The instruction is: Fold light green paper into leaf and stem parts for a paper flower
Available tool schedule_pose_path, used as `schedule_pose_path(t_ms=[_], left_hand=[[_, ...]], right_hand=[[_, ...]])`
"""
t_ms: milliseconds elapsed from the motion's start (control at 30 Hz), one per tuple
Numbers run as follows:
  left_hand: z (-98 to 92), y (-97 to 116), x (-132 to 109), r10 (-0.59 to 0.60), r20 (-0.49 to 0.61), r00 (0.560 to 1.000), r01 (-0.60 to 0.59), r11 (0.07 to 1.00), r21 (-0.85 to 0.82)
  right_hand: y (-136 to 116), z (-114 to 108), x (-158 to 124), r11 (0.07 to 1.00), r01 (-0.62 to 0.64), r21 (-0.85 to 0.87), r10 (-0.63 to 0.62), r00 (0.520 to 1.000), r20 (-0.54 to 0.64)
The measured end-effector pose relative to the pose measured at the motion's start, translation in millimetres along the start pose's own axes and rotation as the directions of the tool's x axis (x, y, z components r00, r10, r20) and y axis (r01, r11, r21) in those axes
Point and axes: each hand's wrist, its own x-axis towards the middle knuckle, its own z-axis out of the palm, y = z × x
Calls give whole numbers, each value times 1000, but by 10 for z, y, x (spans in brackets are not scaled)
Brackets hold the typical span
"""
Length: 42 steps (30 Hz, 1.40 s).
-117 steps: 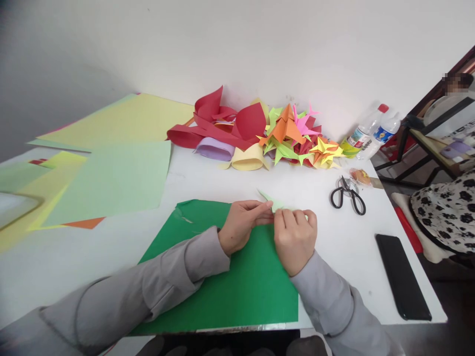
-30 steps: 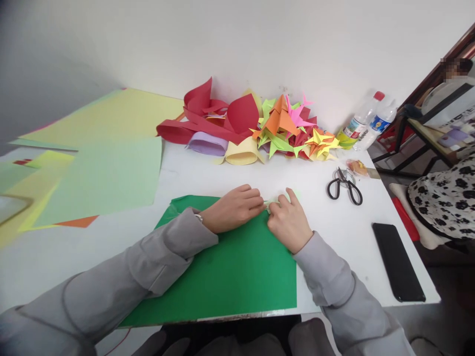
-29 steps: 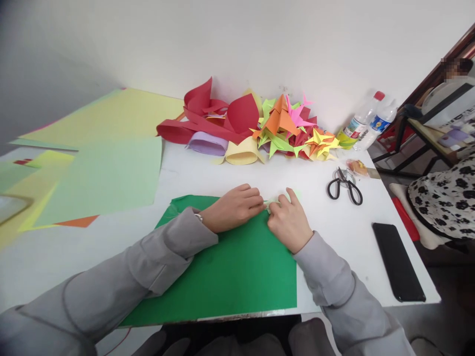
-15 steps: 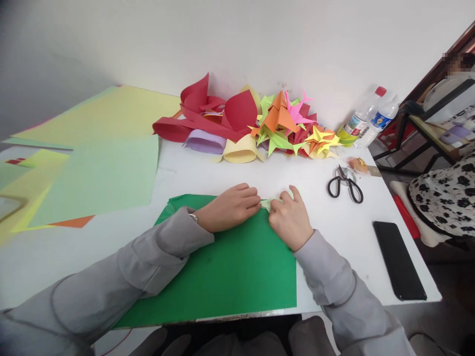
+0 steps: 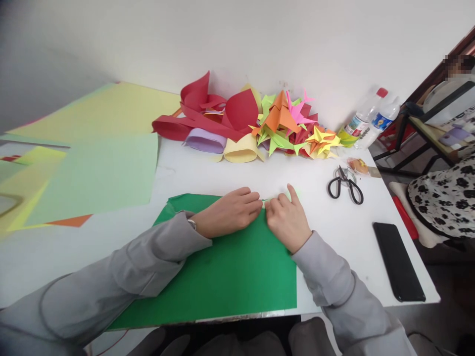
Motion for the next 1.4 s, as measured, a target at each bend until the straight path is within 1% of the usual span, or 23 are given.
schedule_pose_path(t_ms=[167,333,633,800,967,1133,1300,1400], left_hand=[[-2,-13,-32,-43,7,999,43,998,36],[-57,-64,-92,-89,23,996,89,996,24],[-88,-60,-89,-42,81,996,45,998,-38],[-114,-69,-107,-64,115,991,68,997,-27],[-120,-72,-131,-79,116,990,82,996,-20],[-76,-104,-192,-121,149,981,138,985,-102],[-44,-169,-263,-194,111,975,212,958,-194],[-54,-176,-262,-191,105,976,208,960,-189]], right_hand=[[-23,13,18,999,-42,22,42,999,25],[-25,-5,24,999,-44,25,43,998,37],[-21,-38,26,997,-72,32,69,994,84],[-28,-37,29,997,-80,23,78,993,83],[-17,-34,28,997,-70,20,68,994,83],[-1,-34,20,997,-69,32,66,994,88],[0,-36,18,998,-60,30,57,994,91],[-4,-43,18,997,-64,35,60,994,93]])
